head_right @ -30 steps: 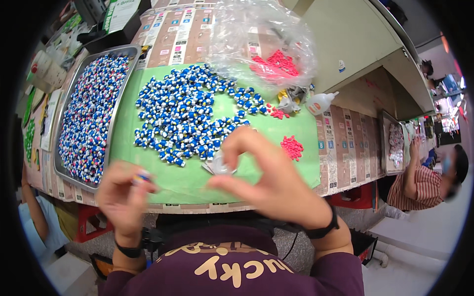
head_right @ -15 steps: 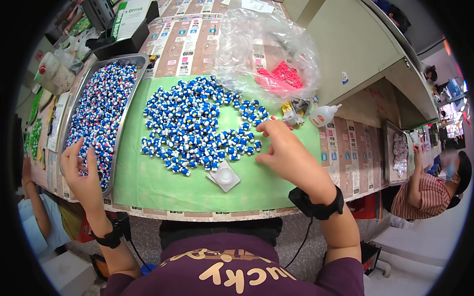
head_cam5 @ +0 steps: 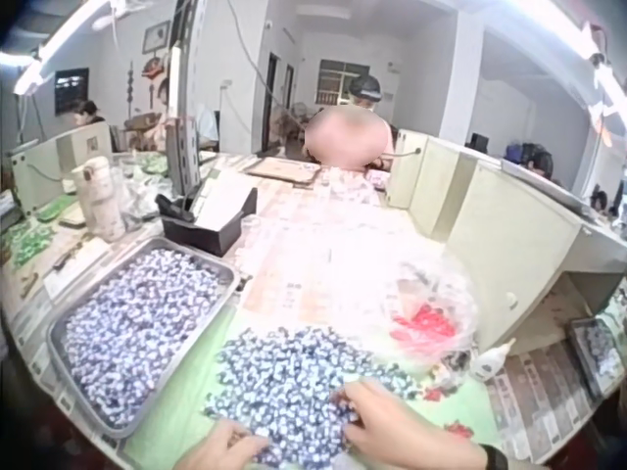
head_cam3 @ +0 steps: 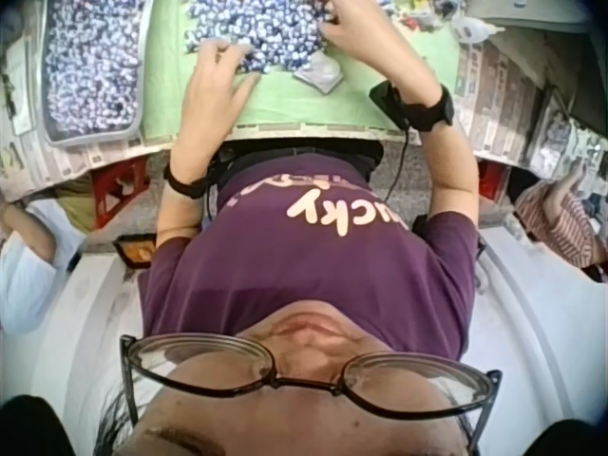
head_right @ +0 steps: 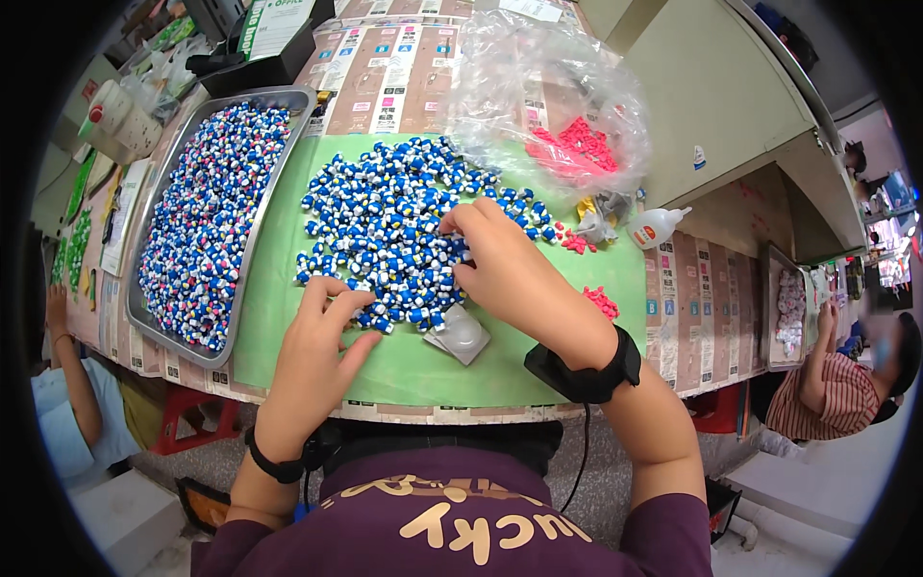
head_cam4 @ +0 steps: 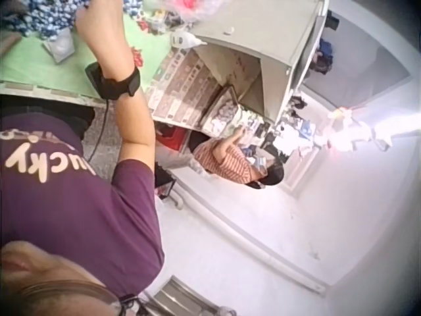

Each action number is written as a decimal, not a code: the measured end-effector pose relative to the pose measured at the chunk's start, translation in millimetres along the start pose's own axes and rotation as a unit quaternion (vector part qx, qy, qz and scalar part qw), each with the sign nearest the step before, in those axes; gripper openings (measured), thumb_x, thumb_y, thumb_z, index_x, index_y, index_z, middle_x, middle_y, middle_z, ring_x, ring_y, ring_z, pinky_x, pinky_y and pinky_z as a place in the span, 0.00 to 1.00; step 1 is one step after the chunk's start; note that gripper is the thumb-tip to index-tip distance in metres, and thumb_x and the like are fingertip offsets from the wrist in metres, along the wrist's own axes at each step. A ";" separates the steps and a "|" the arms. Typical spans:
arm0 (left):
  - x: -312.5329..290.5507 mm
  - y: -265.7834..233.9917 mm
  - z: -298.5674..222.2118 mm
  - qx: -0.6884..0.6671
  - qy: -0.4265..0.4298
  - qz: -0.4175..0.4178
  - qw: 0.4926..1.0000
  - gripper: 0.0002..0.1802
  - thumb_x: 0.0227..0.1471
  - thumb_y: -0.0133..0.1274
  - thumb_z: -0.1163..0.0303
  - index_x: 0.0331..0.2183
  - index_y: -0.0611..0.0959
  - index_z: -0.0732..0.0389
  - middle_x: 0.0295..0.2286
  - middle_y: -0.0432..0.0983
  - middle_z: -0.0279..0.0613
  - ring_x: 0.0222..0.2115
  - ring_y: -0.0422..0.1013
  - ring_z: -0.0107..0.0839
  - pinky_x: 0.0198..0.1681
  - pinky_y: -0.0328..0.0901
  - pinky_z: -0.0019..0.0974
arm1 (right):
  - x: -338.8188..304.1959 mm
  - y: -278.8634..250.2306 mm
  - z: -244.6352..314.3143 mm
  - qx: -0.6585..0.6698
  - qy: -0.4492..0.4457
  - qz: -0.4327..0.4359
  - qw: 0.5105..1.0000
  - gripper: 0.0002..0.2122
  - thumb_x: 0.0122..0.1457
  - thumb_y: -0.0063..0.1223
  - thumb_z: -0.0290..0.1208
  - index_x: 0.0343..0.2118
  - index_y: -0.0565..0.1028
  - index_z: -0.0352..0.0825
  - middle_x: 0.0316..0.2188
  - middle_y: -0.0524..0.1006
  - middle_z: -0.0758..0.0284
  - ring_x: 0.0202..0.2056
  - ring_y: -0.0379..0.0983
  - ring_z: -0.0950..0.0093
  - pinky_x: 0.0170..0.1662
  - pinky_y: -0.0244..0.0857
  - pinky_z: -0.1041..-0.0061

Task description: The person sits at a table and assembles small, blue, penguin-shaped candies by hand. They pick up a blue candy body and a small pink piece, then press them together to form a complete figure. The assembled candies are placed into a large metal tray on the left side of the table. The process is repetitive and involves handling the small components one at a time.

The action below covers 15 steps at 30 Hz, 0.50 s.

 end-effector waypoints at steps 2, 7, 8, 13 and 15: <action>0.3 1.3 3.3 -0.013 -0.006 0.002 1.000 0.18 0.45 0.61 0.81 0.41 0.78 0.62 0.38 0.67 0.43 0.32 0.73 0.35 0.29 0.69 0.34 | 3.8 0.6 9.4 0.043 -0.003 0.011 0.999 0.16 0.49 0.57 0.16 0.43 0.71 0.33 0.42 0.70 0.65 0.35 0.74 0.74 0.38 0.71 0.77; -0.1 2.6 7.0 -0.051 -0.015 -0.006 0.999 0.15 0.45 0.57 0.84 0.38 0.78 0.63 0.36 0.68 0.44 0.31 0.73 0.41 0.31 0.67 0.39 | -1.0 -22.8 25.0 0.118 0.005 0.011 0.993 0.14 0.53 0.57 0.17 0.43 0.71 0.33 0.46 0.70 0.66 0.37 0.76 0.77 0.39 0.73 0.78; -1.0 0.1 7.8 -0.047 -0.009 -0.013 0.999 0.14 0.45 0.57 0.85 0.38 0.78 0.64 0.36 0.69 0.43 0.30 0.72 0.37 0.30 0.67 0.35 | -5.1 -32.3 24.9 0.121 0.001 -0.006 0.993 0.14 0.54 0.57 0.17 0.43 0.71 0.33 0.47 0.70 0.66 0.37 0.76 0.77 0.39 0.73 0.78; -4.2 -2.3 7.8 -0.028 0.011 -0.026 0.999 0.14 0.45 0.55 0.87 0.36 0.78 0.65 0.34 0.69 0.41 0.27 0.70 0.30 0.28 0.66 0.29 | -59.5 -96.4 -14.8 0.030 0.074 -0.110 0.991 0.07 0.55 0.55 0.18 0.35 0.72 0.31 0.32 0.75 0.65 0.33 0.76 0.75 0.36 0.69 0.76; -2.9 -1.4 9.5 -0.041 -0.008 -0.021 0.999 0.12 0.46 0.55 0.86 0.35 0.78 0.65 0.34 0.69 0.44 0.28 0.71 0.38 0.29 0.66 0.36 | -87.5 -100.4 -37.8 -0.011 0.136 -0.087 0.987 0.05 0.54 0.55 0.18 0.33 0.72 0.30 0.27 0.75 0.65 0.32 0.75 0.73 0.36 0.69 0.76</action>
Point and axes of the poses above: each hand's wrist, its own x-axis towards the middle knuckle, its own y-axis out of the palm, z = x × y, the point moved 9 cm from there along x, towards the middle knuckle
